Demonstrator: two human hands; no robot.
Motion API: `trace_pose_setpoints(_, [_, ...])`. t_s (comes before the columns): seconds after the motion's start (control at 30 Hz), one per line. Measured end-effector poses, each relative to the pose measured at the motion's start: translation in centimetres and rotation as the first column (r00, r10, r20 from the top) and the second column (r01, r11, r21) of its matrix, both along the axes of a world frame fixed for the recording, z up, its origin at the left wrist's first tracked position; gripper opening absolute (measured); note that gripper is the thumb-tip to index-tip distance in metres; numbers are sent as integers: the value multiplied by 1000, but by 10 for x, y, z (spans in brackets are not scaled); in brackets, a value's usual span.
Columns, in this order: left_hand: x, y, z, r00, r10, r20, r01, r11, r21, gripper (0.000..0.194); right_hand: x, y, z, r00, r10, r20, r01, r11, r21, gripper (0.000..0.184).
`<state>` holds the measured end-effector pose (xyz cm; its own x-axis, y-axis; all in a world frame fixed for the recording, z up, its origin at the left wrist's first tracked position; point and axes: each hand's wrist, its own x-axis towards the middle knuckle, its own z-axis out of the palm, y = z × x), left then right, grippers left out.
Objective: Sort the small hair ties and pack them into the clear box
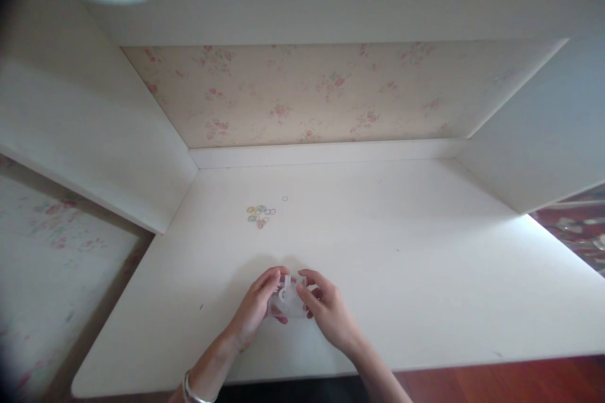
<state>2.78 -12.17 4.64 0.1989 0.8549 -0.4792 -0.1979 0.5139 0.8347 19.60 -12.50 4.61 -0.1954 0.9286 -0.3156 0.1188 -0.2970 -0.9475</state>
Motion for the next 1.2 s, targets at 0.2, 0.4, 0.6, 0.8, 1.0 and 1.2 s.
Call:
trace_pose_setpoints(0.2, [2,0,-8,989,-85,124,85,996,5,47,31,4,6,1000,-27,-2,26,999,-44,36])
trace_pose_setpoints(0.4, [-2,1,-18,989,-3,148,-3,999,41,34,87,31,-1,918,-380,-114,370,924,-95,33])
trace_pose_setpoints(0.6, [-6,-3,-22,975,-23,222,11,998,54,27,158,78,-24,705,-688,-168,681,724,-107,27])
trace_pose_setpoints(0.8, [-6,-3,-22,980,-37,195,24,997,70,24,195,111,-40,592,-785,-181,787,611,-79,20])
trace_pose_setpoints(1.0, [-5,-2,-21,985,-46,167,32,996,82,24,193,120,-43,591,-784,-189,788,611,-74,17])
trace_pose_setpoints(1.2, [-2,1,-22,988,-76,135,64,994,89,25,180,119,-42,604,-758,-247,771,634,-59,26])
